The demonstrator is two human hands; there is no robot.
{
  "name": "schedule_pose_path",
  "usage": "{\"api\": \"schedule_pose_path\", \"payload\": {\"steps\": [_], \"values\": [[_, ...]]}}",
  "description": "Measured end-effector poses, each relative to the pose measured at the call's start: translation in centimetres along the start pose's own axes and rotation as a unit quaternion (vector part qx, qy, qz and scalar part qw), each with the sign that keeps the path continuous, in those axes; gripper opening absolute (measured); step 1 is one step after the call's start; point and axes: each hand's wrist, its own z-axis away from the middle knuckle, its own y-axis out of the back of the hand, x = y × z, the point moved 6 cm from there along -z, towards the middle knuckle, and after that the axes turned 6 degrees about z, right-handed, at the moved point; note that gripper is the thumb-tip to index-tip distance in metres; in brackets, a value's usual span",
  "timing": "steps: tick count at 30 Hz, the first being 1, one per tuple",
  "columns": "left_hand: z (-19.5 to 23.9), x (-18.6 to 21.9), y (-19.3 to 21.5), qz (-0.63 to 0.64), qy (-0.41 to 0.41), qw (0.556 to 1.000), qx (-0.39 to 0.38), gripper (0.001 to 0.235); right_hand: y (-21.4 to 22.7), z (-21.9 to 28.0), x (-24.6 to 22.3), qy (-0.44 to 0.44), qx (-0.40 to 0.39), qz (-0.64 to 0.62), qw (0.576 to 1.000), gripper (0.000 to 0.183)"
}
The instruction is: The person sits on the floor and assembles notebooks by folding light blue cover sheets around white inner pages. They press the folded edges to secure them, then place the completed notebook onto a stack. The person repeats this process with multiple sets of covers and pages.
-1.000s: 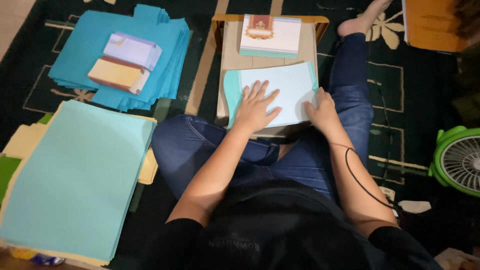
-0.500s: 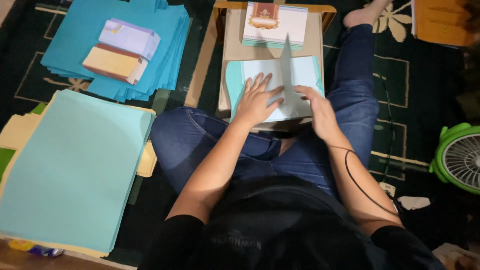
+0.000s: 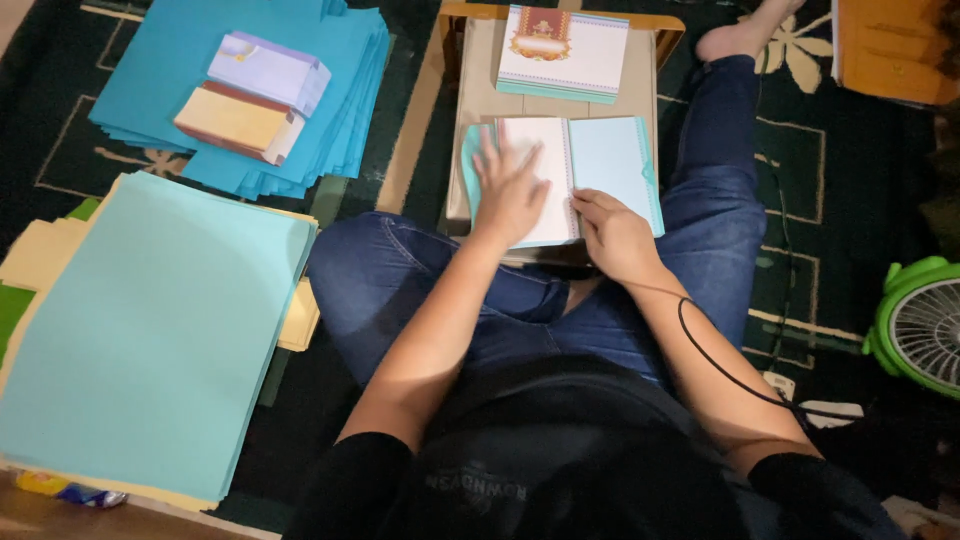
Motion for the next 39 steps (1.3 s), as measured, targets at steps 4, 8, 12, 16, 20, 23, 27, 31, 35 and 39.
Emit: {"api": "schedule_pose_path", "payload": {"steps": [4,8,12,16,20,23,27,31,35,39], "values": [[0.0,0.8,-2.5,-0.097,0.017,0.989,-0.109,0.061,0.8,-2.2,-1.0,0.006,-0.032,0.039,0.999,0.036],[0.4,0.5,-2.9,-0.114,0.039,0.980,-0.161,0.057,-3.1,-5.1,1.9,0.037,-0.092,0.084,0.992,0.052],[0.2,0.6,-2.6,-0.107,0.049,0.981,-0.152,0.056,-4.7,-7.5,3.3,0.015,-0.149,0.084,0.985,0.057],[0.0,0.2,-2.7,-0.103,0.055,0.983,-0.143,0.057,-4.1,-5.6,2.3,0.009,-0.142,0.073,0.987,0.056],[-0.1,0.2,-2.8,-0.119,0.062,0.976,-0.173,0.059,-4.0,-4.0,1.7,0.013,-0.156,0.079,0.985,0.059],[0.3,0.5,-2.5,-0.113,0.057,0.978,-0.169,0.058,-4.7,-5.2,2.7,0.005,-0.182,0.071,0.981,0.060],[0.5,1.1,-1.7,-0.100,0.058,0.980,-0.161,0.058,-5.3,-8.9,3.9,-0.002,-0.181,0.076,0.981,0.058],[0.5,0.8,-1.9,-0.101,0.052,0.981,-0.157,0.056,-5.6,-9.4,4.1,-0.009,-0.181,0.068,0.981,0.058],[0.3,0.5,-2.0,-0.109,0.040,0.984,-0.137,0.056,-4.5,-5.8,2.5,0.013,-0.149,0.075,0.986,0.062],[0.2,0.5,-2.1,-0.112,0.064,0.977,-0.172,0.057,-2.3,-1.0,-0.3,0.032,-0.139,0.065,0.988,0.061]]}}
